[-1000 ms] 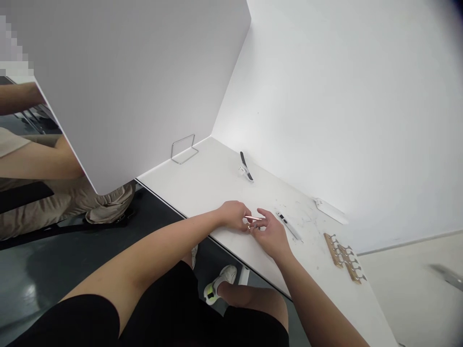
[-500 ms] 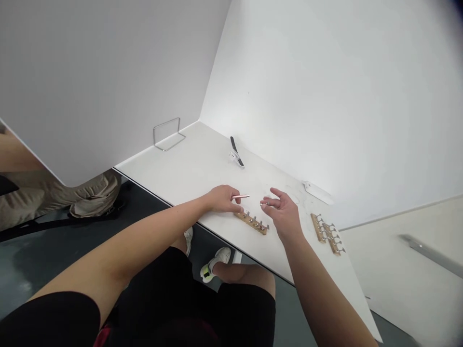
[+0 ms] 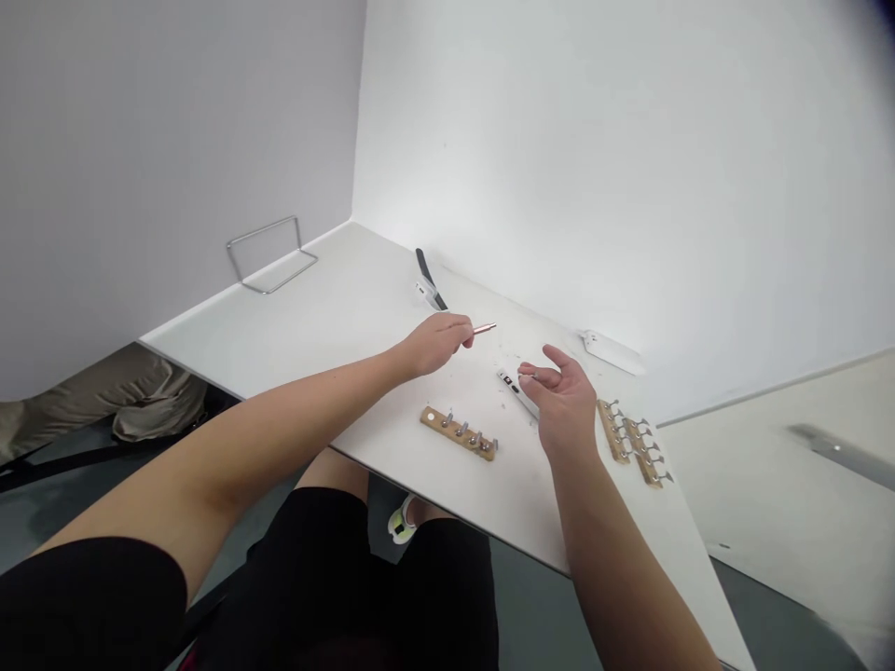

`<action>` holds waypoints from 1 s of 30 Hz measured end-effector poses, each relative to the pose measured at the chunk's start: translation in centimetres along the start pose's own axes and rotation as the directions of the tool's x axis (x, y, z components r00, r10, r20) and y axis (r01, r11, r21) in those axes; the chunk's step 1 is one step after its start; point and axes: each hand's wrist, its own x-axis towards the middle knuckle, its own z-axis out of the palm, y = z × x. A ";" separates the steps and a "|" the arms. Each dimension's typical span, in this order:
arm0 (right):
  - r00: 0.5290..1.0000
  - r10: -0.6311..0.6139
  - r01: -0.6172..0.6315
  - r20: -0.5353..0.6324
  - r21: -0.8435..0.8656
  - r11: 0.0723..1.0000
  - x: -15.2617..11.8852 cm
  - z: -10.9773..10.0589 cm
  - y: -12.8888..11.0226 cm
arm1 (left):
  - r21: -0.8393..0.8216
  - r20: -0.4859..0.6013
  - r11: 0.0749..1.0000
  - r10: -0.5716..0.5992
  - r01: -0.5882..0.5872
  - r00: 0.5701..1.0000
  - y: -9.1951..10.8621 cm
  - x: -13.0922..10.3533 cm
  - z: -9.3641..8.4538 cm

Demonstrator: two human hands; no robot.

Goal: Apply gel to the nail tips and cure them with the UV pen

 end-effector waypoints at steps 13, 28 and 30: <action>0.984 0.161 -0.176 0.074 0.286 0.942 -1.0 -0.8 0.4 | 0.554 0.119 0.759 0.335 -0.342 0.935 -0.7 -0.5 4.3; 1.000 0.011 -0.010 -0.022 0.064 0.998 -1.4 -0.5 0.3 | 0.614 0.144 0.684 0.393 -0.394 0.908 -0.7 -1.1 5.0; 0.999 -0.040 0.040 -0.032 -0.005 0.999 -1.6 -0.3 0.3 | 0.602 0.138 0.704 0.373 -0.376 0.918 -0.7 -1.1 5.1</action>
